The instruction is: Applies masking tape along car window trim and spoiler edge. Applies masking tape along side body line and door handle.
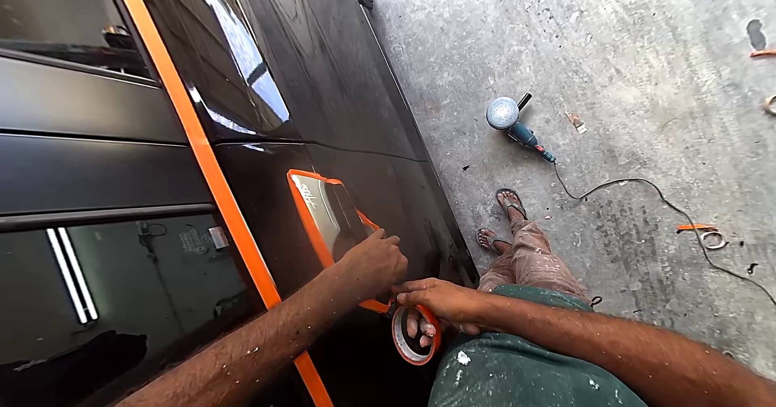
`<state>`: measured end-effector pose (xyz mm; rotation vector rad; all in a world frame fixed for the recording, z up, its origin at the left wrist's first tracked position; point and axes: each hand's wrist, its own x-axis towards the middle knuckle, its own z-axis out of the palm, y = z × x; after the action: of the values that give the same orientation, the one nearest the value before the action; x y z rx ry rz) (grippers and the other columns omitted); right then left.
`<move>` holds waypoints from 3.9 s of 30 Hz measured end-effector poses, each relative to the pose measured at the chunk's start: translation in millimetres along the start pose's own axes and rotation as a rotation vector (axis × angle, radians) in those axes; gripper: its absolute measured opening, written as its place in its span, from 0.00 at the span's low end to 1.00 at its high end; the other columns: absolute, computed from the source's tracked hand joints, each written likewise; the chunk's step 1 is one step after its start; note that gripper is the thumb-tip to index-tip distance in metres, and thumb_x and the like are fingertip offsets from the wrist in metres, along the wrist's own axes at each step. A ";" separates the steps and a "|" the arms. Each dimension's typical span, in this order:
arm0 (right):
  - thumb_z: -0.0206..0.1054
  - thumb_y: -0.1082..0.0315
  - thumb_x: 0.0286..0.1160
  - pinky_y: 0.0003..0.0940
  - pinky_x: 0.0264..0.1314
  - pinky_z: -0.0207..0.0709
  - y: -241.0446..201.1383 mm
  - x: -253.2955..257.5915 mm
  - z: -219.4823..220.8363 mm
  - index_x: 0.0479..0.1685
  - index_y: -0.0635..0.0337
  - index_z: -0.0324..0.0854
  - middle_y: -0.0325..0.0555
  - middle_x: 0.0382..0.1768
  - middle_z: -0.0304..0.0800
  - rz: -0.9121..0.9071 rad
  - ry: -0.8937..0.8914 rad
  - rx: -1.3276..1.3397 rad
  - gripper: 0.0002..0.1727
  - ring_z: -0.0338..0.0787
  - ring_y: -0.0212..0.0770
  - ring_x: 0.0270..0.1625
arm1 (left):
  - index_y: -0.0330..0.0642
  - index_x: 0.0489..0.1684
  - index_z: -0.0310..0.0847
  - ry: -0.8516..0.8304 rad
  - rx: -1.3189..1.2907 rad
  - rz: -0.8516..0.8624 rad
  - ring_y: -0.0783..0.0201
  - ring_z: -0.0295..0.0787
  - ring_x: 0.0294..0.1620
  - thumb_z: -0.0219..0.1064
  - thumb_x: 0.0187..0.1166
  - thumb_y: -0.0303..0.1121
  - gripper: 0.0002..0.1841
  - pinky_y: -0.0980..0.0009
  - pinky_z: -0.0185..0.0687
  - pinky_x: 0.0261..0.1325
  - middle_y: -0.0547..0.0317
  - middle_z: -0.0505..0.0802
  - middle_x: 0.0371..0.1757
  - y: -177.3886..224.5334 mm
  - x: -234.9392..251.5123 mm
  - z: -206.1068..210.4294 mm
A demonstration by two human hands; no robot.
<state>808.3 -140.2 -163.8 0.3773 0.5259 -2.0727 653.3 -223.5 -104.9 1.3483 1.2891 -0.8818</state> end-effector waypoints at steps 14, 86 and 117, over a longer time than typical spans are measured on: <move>0.52 0.61 0.93 0.31 0.23 0.84 8.5 12.2 1.9 0.51 0.60 0.78 0.40 0.19 0.80 0.063 0.165 -0.035 0.13 0.83 0.34 0.18 | 0.56 0.42 0.93 0.160 -0.047 0.096 0.61 0.85 0.60 0.61 0.82 0.29 0.12 0.56 0.70 0.69 0.67 0.94 0.43 0.1 -10.4 23.1; 0.61 0.59 0.87 0.54 0.43 0.82 -99.0 -48.5 -195.1 0.50 0.55 0.87 0.47 0.28 0.87 -0.296 0.619 -1.408 0.12 0.89 0.49 0.33 | 0.44 0.88 0.67 1.068 -0.338 -0.764 0.47 0.58 0.93 0.59 0.79 0.67 0.43 0.37 0.51 0.91 0.45 0.70 0.90 46.5 -66.1 81.1; 0.54 0.56 0.88 0.57 0.53 0.81 -114.3 -45.2 -199.7 0.57 0.56 0.86 0.54 0.38 0.91 -0.044 0.484 -1.591 0.18 0.91 0.55 0.44 | 0.21 0.90 0.50 0.366 -0.369 -0.833 0.48 0.38 0.98 0.48 0.87 0.22 0.30 0.55 0.37 0.97 0.35 0.53 0.95 39.6 40.3 33.1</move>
<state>746.2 47.4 -290.0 -0.1256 2.1769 -1.0145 702.9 -242.5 -143.1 0.6690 2.2498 -0.8846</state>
